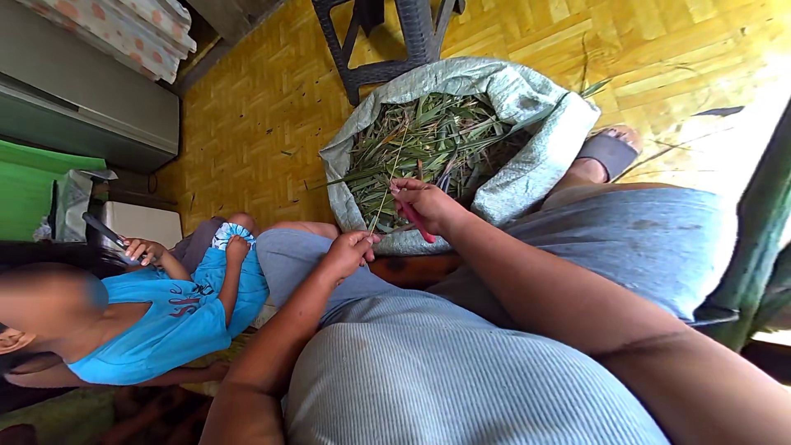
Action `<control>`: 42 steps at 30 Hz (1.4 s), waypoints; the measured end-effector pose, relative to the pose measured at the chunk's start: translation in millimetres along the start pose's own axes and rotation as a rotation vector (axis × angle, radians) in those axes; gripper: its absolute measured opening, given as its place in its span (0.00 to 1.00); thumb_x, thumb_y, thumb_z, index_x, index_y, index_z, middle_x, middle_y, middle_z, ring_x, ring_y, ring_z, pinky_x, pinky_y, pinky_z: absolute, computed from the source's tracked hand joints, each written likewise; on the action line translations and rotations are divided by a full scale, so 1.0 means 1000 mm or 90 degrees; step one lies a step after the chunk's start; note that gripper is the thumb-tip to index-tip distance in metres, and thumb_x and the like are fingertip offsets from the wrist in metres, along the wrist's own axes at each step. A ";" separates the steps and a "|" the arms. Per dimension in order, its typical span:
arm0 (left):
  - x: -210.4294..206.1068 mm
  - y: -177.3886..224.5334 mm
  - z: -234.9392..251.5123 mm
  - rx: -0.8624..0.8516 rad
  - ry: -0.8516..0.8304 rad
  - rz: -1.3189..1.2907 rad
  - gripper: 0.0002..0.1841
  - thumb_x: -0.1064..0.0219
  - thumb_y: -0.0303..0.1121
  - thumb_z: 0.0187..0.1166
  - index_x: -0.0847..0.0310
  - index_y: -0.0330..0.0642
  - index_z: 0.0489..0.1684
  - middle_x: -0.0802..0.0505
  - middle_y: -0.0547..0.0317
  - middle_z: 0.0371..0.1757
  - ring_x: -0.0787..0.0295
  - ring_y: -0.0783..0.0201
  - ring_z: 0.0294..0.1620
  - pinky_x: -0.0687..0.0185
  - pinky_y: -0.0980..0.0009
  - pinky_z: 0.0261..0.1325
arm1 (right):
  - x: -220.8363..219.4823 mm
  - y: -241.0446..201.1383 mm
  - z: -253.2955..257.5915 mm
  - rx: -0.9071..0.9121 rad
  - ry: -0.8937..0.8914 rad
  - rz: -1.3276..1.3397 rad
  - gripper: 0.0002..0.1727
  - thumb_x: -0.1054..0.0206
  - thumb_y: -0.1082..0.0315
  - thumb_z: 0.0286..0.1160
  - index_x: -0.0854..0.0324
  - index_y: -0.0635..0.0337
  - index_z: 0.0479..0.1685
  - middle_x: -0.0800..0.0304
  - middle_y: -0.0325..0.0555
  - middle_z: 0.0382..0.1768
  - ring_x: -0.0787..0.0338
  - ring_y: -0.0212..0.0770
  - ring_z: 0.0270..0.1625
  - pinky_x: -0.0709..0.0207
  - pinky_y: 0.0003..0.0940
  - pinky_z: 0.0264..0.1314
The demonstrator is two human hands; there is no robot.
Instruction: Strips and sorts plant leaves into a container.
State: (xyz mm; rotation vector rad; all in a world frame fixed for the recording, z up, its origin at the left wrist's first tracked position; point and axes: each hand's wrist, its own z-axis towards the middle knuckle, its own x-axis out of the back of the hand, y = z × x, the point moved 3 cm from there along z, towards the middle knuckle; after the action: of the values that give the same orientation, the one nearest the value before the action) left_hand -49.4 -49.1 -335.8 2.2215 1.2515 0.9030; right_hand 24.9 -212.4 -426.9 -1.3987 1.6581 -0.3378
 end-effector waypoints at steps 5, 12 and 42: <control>0.009 -0.008 -0.008 -0.008 -0.002 -0.026 0.14 0.50 0.27 0.94 0.18 0.30 0.61 0.18 0.63 0.25 0.25 0.73 0.25 0.25 0.78 0.34 | -0.003 0.003 0.000 -0.001 -0.002 -0.009 0.16 0.41 0.70 0.88 0.24 0.57 0.71 0.19 0.38 0.37 0.23 0.28 0.27 0.28 0.21 0.29; 0.008 -0.014 -0.020 0.004 -0.023 -0.058 0.14 0.50 0.27 0.94 0.19 0.29 0.59 0.18 0.65 0.24 0.24 0.75 0.24 0.25 0.80 0.34 | 0.002 0.003 0.003 0.000 0.025 -0.036 0.17 0.40 0.68 0.88 0.25 0.57 0.73 0.19 0.38 0.37 0.23 0.28 0.26 0.28 0.22 0.29; 0.013 -0.014 -0.015 0.017 0.044 0.227 0.16 0.48 0.31 0.95 0.17 0.34 0.66 0.12 0.56 0.32 0.20 0.69 0.29 0.22 0.71 0.40 | -0.010 0.013 -0.003 -0.019 -0.097 -0.151 0.19 0.43 0.74 0.87 0.25 0.59 0.74 0.17 0.40 0.34 0.22 0.28 0.26 0.26 0.23 0.30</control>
State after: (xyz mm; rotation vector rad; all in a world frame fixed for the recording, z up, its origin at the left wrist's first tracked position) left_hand -63.2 -30.6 -330.1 2.5007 0.9137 1.1066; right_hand 13.9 -200.1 -430.0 -1.6079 1.3824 -0.3326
